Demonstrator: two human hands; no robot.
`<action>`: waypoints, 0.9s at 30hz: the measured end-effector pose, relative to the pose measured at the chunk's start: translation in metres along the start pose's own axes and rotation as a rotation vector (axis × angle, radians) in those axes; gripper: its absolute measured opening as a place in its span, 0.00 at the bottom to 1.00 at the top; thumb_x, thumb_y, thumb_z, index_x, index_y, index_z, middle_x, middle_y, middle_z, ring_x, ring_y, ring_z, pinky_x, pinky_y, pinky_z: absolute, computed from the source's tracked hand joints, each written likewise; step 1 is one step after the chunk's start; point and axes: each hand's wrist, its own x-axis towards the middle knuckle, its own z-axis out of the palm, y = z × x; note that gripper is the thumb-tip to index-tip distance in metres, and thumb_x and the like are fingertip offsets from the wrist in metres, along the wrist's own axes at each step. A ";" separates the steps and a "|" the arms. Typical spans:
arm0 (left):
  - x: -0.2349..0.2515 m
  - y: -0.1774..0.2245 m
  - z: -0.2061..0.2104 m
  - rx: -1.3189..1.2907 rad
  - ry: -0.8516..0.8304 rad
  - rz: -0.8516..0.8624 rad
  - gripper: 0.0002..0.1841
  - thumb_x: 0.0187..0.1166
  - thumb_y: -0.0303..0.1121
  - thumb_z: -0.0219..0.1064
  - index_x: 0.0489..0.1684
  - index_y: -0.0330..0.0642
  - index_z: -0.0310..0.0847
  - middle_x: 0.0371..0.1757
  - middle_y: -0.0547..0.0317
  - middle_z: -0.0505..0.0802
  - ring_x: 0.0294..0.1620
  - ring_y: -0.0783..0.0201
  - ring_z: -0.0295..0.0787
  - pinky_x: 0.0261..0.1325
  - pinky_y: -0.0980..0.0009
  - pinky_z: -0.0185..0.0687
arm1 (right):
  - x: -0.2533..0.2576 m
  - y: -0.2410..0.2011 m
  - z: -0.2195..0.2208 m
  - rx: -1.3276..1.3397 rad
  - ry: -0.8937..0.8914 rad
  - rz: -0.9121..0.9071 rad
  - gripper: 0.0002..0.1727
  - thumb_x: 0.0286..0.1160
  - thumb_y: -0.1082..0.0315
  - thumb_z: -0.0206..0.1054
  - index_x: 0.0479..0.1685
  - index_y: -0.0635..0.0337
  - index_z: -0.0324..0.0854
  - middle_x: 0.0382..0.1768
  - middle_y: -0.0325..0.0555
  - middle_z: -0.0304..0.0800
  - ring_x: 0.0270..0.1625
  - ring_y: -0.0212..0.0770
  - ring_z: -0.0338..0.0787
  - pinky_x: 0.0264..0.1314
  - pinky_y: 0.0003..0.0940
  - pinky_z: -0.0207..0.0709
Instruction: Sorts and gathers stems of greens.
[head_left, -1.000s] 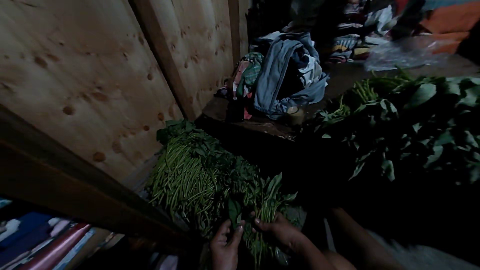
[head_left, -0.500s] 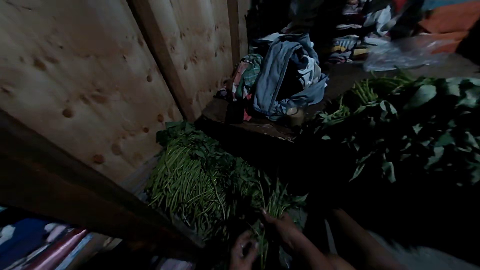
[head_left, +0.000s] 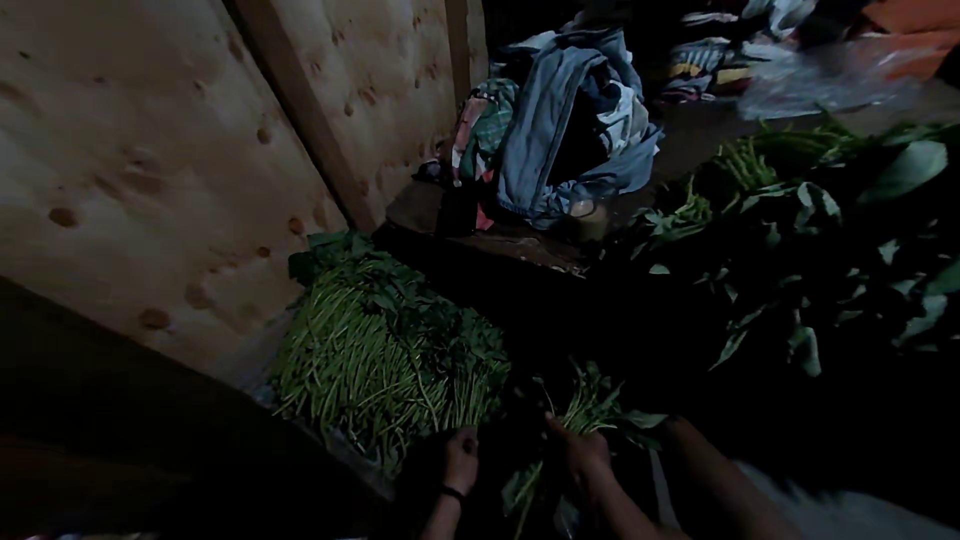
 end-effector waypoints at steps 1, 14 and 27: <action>0.012 -0.002 -0.003 0.070 0.065 -0.032 0.18 0.87 0.34 0.62 0.71 0.41 0.84 0.69 0.50 0.90 0.73 0.54 0.84 0.80 0.55 0.73 | 0.000 0.000 0.001 0.037 -0.011 0.024 0.16 0.81 0.69 0.70 0.58 0.70 0.75 0.29 0.51 0.85 0.24 0.39 0.87 0.29 0.33 0.86; 0.083 -0.037 -0.027 0.356 0.036 -0.234 0.28 0.87 0.47 0.61 0.84 0.46 0.72 0.83 0.41 0.76 0.86 0.42 0.68 0.87 0.46 0.61 | -0.004 -0.005 0.009 0.181 -0.117 0.040 0.15 0.85 0.77 0.60 0.66 0.68 0.74 0.33 0.48 0.86 0.24 0.35 0.85 0.27 0.27 0.82; -0.050 -0.044 -0.038 -0.729 0.339 0.075 0.32 0.79 0.19 0.66 0.83 0.25 0.61 0.56 0.33 0.88 0.48 0.54 0.91 0.54 0.59 0.88 | -0.024 -0.003 0.001 0.011 -0.177 0.003 0.13 0.88 0.65 0.63 0.60 0.66 0.75 0.29 0.46 0.83 0.25 0.36 0.85 0.30 0.31 0.84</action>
